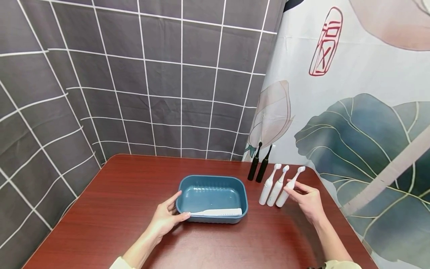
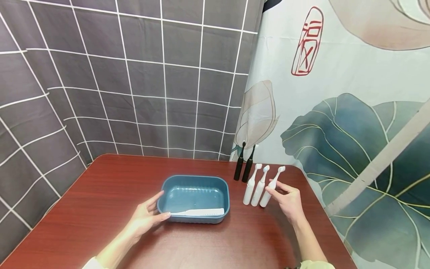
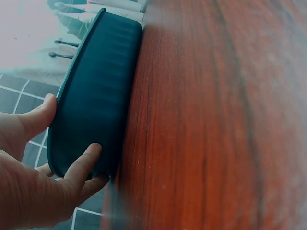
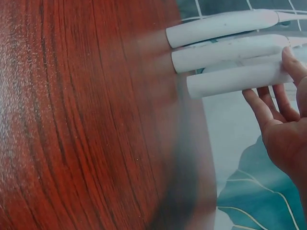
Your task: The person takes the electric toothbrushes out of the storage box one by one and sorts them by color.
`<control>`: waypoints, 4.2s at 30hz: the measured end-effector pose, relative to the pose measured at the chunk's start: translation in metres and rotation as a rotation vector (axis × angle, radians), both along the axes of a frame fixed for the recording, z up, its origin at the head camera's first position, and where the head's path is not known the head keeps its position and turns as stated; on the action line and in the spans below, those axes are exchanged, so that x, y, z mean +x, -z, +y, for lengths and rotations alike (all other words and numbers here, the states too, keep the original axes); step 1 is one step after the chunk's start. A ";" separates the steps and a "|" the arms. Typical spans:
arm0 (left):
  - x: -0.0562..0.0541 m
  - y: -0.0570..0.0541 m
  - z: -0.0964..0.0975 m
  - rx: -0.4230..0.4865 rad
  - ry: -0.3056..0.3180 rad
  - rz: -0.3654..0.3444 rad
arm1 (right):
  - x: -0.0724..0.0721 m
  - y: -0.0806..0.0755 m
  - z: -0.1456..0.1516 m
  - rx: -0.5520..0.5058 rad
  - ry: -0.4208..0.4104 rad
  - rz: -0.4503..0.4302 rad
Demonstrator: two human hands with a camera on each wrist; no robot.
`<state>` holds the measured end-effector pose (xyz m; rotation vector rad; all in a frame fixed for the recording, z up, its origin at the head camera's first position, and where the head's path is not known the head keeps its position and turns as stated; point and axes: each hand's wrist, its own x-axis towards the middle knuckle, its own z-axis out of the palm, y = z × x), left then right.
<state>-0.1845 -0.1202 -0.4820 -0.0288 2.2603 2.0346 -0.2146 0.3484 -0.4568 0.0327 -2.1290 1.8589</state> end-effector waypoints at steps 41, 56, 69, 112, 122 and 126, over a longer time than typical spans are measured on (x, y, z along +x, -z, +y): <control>0.000 0.000 0.000 -0.019 0.000 0.002 | 0.032 -0.019 -0.015 0.255 0.453 0.227; 0.000 0.001 -0.001 -0.013 -0.001 0.012 | 0.025 -0.058 -0.101 0.388 -0.374 0.359; 0.000 0.000 -0.001 -0.045 -0.006 0.026 | -0.017 -0.025 -0.164 0.622 -0.588 0.100; 0.001 0.001 0.002 -0.029 0.000 0.020 | -0.037 0.015 -0.223 1.343 -0.590 0.112; 0.001 0.001 0.002 -0.050 -0.007 0.014 | -0.036 0.014 -0.218 1.339 -0.561 0.151; 0.001 0.001 0.001 -0.051 -0.006 0.013 | -0.035 0.010 -0.214 1.256 -0.527 0.129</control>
